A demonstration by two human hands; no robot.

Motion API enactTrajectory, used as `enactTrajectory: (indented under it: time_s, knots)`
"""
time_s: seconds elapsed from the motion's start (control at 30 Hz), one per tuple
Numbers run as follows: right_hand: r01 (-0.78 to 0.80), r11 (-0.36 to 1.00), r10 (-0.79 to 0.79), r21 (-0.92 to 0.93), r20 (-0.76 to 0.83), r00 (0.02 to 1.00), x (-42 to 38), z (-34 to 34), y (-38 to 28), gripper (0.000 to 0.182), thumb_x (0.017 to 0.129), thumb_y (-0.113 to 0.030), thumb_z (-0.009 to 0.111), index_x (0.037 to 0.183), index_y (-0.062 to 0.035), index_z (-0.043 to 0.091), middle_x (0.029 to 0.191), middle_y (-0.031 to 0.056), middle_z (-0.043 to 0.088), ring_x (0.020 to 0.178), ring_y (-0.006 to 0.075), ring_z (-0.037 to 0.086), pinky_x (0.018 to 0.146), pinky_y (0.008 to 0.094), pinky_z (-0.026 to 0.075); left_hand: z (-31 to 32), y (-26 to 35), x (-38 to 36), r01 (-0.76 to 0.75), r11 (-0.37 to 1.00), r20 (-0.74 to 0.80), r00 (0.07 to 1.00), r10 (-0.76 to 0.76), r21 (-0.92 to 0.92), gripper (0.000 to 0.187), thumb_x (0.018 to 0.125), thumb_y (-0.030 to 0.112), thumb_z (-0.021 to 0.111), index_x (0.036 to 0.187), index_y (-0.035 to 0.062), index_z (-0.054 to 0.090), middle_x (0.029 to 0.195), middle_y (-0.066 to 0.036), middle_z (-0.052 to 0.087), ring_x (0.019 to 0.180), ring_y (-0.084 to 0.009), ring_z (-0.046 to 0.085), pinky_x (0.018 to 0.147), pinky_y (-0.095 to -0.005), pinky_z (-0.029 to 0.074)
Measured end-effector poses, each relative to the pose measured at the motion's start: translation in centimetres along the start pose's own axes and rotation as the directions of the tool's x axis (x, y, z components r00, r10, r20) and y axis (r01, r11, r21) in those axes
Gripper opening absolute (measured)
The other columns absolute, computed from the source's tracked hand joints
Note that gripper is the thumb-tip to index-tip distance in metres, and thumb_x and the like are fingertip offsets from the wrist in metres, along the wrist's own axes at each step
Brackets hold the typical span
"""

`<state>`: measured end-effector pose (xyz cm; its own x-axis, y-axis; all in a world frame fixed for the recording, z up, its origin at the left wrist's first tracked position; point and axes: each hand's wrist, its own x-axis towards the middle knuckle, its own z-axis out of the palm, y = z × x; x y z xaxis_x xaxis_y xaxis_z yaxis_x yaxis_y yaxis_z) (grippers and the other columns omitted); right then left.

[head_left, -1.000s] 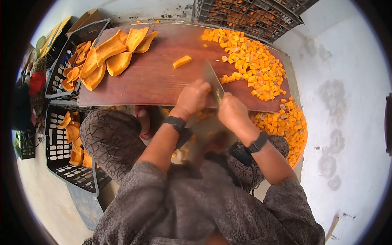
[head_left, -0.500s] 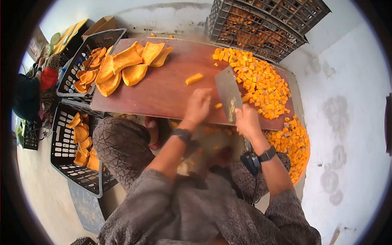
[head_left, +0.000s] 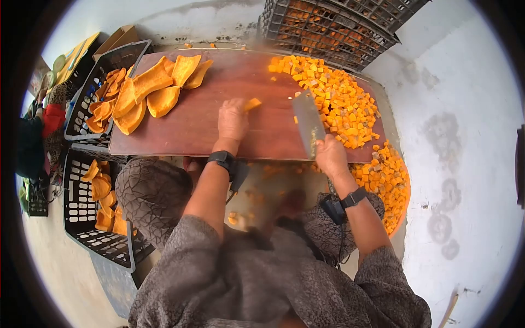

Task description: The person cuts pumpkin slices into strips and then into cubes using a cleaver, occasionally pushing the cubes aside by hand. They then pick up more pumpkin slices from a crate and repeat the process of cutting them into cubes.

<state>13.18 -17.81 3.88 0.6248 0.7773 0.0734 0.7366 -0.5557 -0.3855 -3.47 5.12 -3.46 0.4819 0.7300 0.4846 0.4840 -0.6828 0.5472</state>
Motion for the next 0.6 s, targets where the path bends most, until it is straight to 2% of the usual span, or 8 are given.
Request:
enactTrajectory:
  time_s: [0.03,0.1,0.13,0.27,0.33,0.47,0.53,0.6]
  knots:
    - [0.006,1.0,-0.006,0.003,0.003,1.0,0.4,0.1,0.4,0.025,0.091,-0.017,0.057,0.088,0.0077,0.054,0.081,0.0287,0.063,0.084,0.0511,0.06,0.074,0.0505,0.049,-0.2,0.4,-0.3,0.004,1.0,-0.003,1.0,-0.004,0.006,0.028,0.075,0.005,0.069,0.103,0.0091,0.066,0.105,-0.015,0.065,0.099,-0.0367,0.059,0.087,-0.0431,0.049]
    - [0.001,0.999,-0.007,-0.035,-0.163,0.987,1.1,0.6,1.9,0.026,0.092,-0.017,0.057,0.088,0.0077,0.055,0.077,0.0274,0.063,0.08,0.0502,0.061,0.071,0.0493,0.05,-0.3,1.9,-1.4,-0.077,0.996,0.109,0.991,0.081,-0.04,0.017,0.075,0.007,0.066,0.092,0.0086,0.066,0.097,-0.013,0.065,0.093,-0.0346,0.059,0.082,-0.045,0.049]
    - [-0.133,0.979,0.143,0.155,-0.056,0.988,1.5,0.7,2.2,0.026,0.092,-0.017,0.058,0.087,0.0077,0.054,0.076,0.0264,0.063,0.079,0.0499,0.061,0.07,0.0481,0.05,-0.1,2.5,-1.9,-0.073,0.997,0.11,0.991,0.076,-0.035,0.017,0.075,0.007,0.066,0.092,0.0086,0.066,0.097,-0.013,0.065,0.093,-0.0346,0.059,0.082,-0.045,0.049]
    - [-0.026,0.977,0.045,0.213,-0.083,0.995,0.4,0.4,2.2,0.024,0.092,-0.017,0.058,0.087,0.0064,0.055,0.076,0.0273,0.062,0.079,0.0494,0.061,0.068,0.0475,0.05,0.4,4.9,-3.8,-0.142,0.972,0.168,0.97,0.174,-0.186,0.019,0.076,0.01,0.07,0.094,0.0074,0.065,0.095,-0.014,0.063,0.094,-0.0357,0.058,0.084,-0.0438,0.049]
    - [0.061,0.996,-0.057,0.058,-0.068,0.996,-1.0,-1.2,-0.4,0.023,0.093,-0.017,0.058,0.088,0.0049,0.055,0.076,0.0287,0.061,0.079,0.0491,0.06,0.068,0.0481,0.05,0.5,5.9,-4.5,-0.168,0.952,0.19,0.957,0.22,-0.256,0.02,0.076,0.013,0.071,0.094,0.0078,0.064,0.094,-0.014,0.062,0.093,-0.0356,0.058,0.083,-0.0447,0.049]
    - [0.072,0.995,-0.073,0.073,0.012,0.997,-3.0,-2.1,-2.5,0.022,0.092,-0.018,0.058,0.089,0.0033,0.055,0.078,0.0298,0.06,0.079,0.0492,0.06,0.068,0.05,0.049,0.4,7.6,-5.8,-0.173,0.937,0.214,0.946,0.244,-0.304,0.021,0.077,0.012,0.069,0.096,0.0084,0.063,0.092,-0.014,0.06,0.091,-0.0361,0.059,0.079,-0.0454,0.05]
    - [0.117,0.993,-0.116,-0.023,0.068,0.991,-3.7,-2.8,-3.2,0.021,0.092,-0.018,0.058,0.089,0.0027,0.054,0.079,0.0292,0.062,0.081,0.049,0.06,0.069,0.0521,0.049,0.5,7.9,-6.2,-0.248,0.919,0.151,0.94,0.305,-0.307,0.016,0.078,0.01,0.065,0.094,0.0079,0.063,0.088,-0.014,0.059,0.086,-0.0355,0.06,0.073,-0.0443,0.051]
    - [0.118,0.993,-0.115,-0.03,0.077,0.99,-4.2,-3.3,-3.5,0.02,0.092,-0.018,0.058,0.089,0.0023,0.054,0.079,0.0286,0.062,0.08,0.0488,0.061,0.07,0.0528,0.048,0.4,7.8,-6.3,-0.24,0.917,0.177,0.936,0.306,-0.319,0.02,0.078,0.009,0.064,0.097,0.0087,0.061,0.09,-0.014,0.058,0.086,-0.0366,0.06,0.073,-0.0452,0.051]
